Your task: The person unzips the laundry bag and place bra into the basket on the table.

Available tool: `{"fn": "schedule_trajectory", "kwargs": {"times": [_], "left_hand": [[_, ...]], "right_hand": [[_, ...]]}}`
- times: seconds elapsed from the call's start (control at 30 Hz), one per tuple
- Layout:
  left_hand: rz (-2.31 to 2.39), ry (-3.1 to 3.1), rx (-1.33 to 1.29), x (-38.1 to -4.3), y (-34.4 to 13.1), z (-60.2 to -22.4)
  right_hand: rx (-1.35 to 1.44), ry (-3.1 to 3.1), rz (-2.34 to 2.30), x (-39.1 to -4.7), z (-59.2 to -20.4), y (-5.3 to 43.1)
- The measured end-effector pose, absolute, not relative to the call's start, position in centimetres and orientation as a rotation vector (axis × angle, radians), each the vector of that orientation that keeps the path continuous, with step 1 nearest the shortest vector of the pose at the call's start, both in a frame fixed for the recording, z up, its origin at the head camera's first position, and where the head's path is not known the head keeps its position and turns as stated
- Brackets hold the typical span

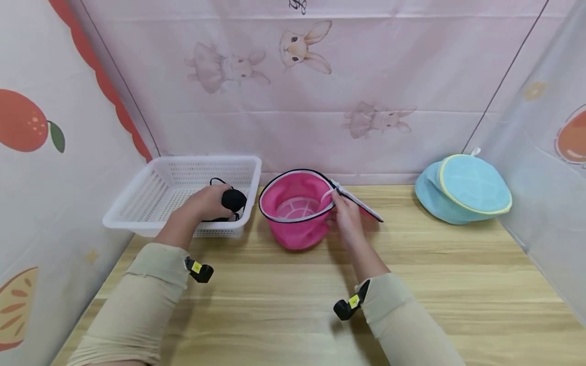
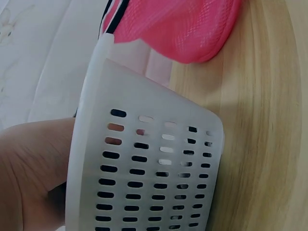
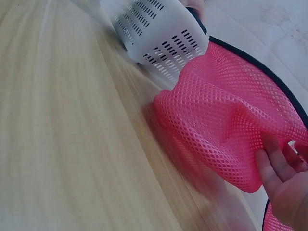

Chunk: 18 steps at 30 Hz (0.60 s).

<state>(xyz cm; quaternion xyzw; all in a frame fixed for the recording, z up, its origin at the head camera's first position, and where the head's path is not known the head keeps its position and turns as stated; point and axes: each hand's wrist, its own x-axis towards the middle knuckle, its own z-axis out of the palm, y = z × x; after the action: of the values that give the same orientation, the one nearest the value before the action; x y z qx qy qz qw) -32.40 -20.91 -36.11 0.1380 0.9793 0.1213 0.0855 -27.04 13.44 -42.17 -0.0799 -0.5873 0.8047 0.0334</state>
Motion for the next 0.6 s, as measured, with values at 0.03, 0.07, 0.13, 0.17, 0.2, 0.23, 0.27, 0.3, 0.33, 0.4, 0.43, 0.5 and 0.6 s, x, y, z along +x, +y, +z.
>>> {"fn": "schedule_trajectory", "kwargs": {"times": [0.03,0.07,0.13,0.17,0.2,0.23,0.27,0.3,0.33,0.4,0.43,0.5,0.6], "left_hand": [[0.381,2.912,0.428,-32.2,-21.0,-36.1],[0.402,2.904,0.449,-32.0,-21.0,-36.2],[0.444,2.888,0.475,-31.7,-21.1,-36.3],[0.46,2.883,0.486,-31.5,-21.2,-36.4],[0.468,2.882,0.491,-31.4,-21.2,-36.5],[0.477,2.883,0.49,-31.3,-21.2,-36.6],[0.476,2.896,0.494,-31.2,-21.2,-36.7],[0.475,2.91,0.494,-31.2,-21.1,-36.8],[0.471,2.924,0.497,-31.3,-21.1,-36.8],[0.468,2.946,0.497,-31.3,-21.0,-36.7],[0.466,2.954,0.496,-31.3,-20.9,-36.6],[0.464,2.956,0.486,-31.3,-20.9,-36.5],[0.433,2.947,0.435,-31.2,-20.9,-36.4]], "right_hand": [[-0.245,-1.818,2.476,-27.3,-42.1,13.3],[-0.244,-1.833,2.475,-27.5,-42.1,13.1],[-0.248,-1.856,2.48,-28.0,-42.0,12.8],[-0.252,-1.859,2.49,-28.2,-42.0,12.6],[-0.256,-1.854,2.504,-28.5,-42.0,12.5],[-0.26,-1.852,2.51,-28.7,-41.9,12.5],[-0.258,-1.846,2.517,-28.9,-41.9,12.4],[-0.252,-1.834,2.524,-29.2,-41.8,12.4],[-0.24,-1.821,2.531,-29.5,-41.8,12.4],[-0.209,-1.806,2.539,-30.1,-41.7,12.4],[-0.194,-1.804,2.542,-30.4,-41.7,12.4],[-0.181,-1.814,2.561,-31.0,-41.8,12.4],[-0.229,-1.933,2.528,-31.6,-42.7,12.3]]}}
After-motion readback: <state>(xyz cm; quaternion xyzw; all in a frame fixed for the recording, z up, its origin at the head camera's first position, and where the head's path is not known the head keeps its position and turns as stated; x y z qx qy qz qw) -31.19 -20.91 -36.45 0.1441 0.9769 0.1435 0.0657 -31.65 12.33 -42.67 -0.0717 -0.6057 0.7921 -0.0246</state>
